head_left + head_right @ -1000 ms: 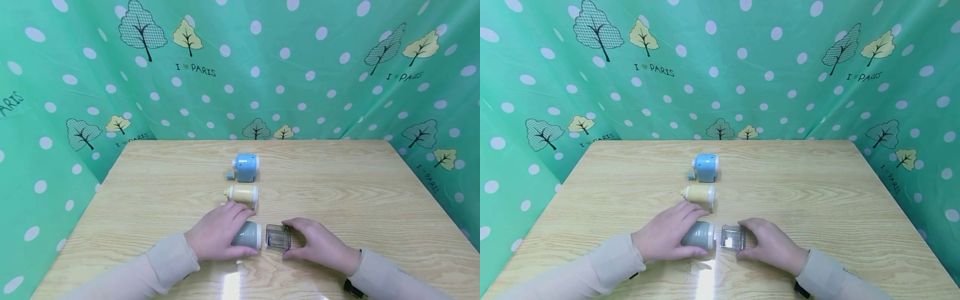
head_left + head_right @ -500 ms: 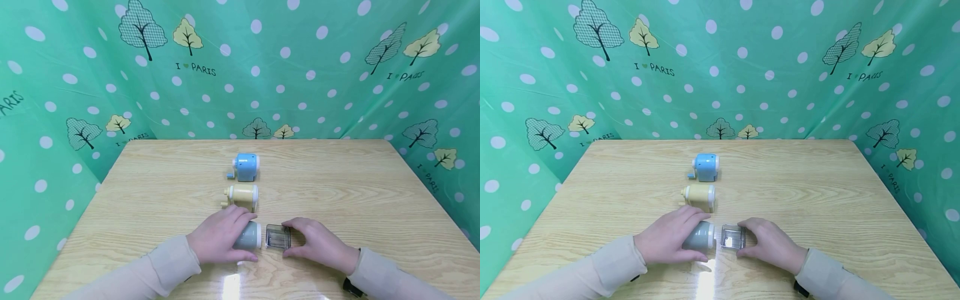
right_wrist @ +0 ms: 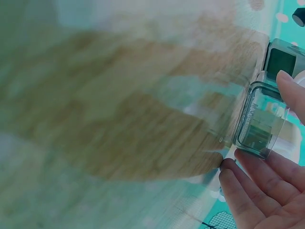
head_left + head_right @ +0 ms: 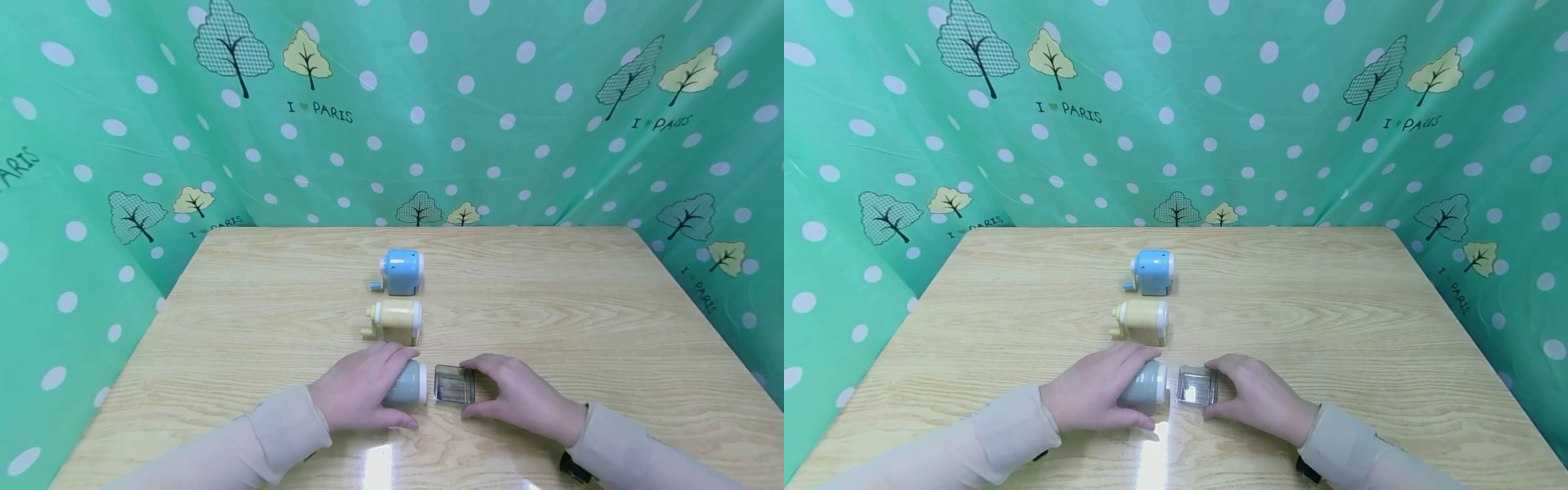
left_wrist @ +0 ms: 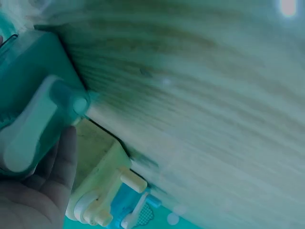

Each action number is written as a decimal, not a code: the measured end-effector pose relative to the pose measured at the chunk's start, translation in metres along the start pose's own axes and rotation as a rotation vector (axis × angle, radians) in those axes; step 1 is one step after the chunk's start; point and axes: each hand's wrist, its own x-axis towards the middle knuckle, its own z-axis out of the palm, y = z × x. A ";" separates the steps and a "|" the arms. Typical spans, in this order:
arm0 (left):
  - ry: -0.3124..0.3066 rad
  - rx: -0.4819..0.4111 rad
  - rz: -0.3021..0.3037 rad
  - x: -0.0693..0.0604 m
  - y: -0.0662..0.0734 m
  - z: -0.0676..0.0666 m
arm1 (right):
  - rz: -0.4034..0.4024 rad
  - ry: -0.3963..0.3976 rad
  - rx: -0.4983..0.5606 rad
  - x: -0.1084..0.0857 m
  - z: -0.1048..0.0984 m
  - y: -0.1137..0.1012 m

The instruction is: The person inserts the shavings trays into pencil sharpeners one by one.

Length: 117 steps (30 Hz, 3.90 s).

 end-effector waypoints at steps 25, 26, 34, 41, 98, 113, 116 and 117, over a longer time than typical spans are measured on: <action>-0.026 -0.053 -0.047 0.005 0.002 0.005 | 0.025 -0.023 -0.005 0.002 -0.001 0.000; -0.026 -0.053 -0.051 0.005 0.002 0.005 | 0.022 -0.023 -0.006 0.002 -0.001 0.000; -0.019 -0.065 -0.067 0.006 0.002 0.006 | -0.017 -0.006 -0.024 0.002 0.000 -0.001; -0.004 -0.074 -0.068 0.006 0.002 0.007 | -0.056 -0.005 -0.031 0.002 0.001 -0.004; 0.006 -0.081 -0.093 0.007 0.002 0.007 | -0.137 -0.050 -0.001 0.020 0.009 -0.020; 0.005 -0.086 -0.096 0.006 0.002 0.007 | -0.150 -0.041 0.004 0.021 0.011 -0.021; 0.008 -0.085 -0.094 0.006 0.002 0.008 | -0.149 -0.043 0.006 0.021 0.011 -0.021; 0.008 -0.084 -0.094 0.006 0.002 0.008 | -0.149 -0.044 0.005 0.021 0.010 -0.021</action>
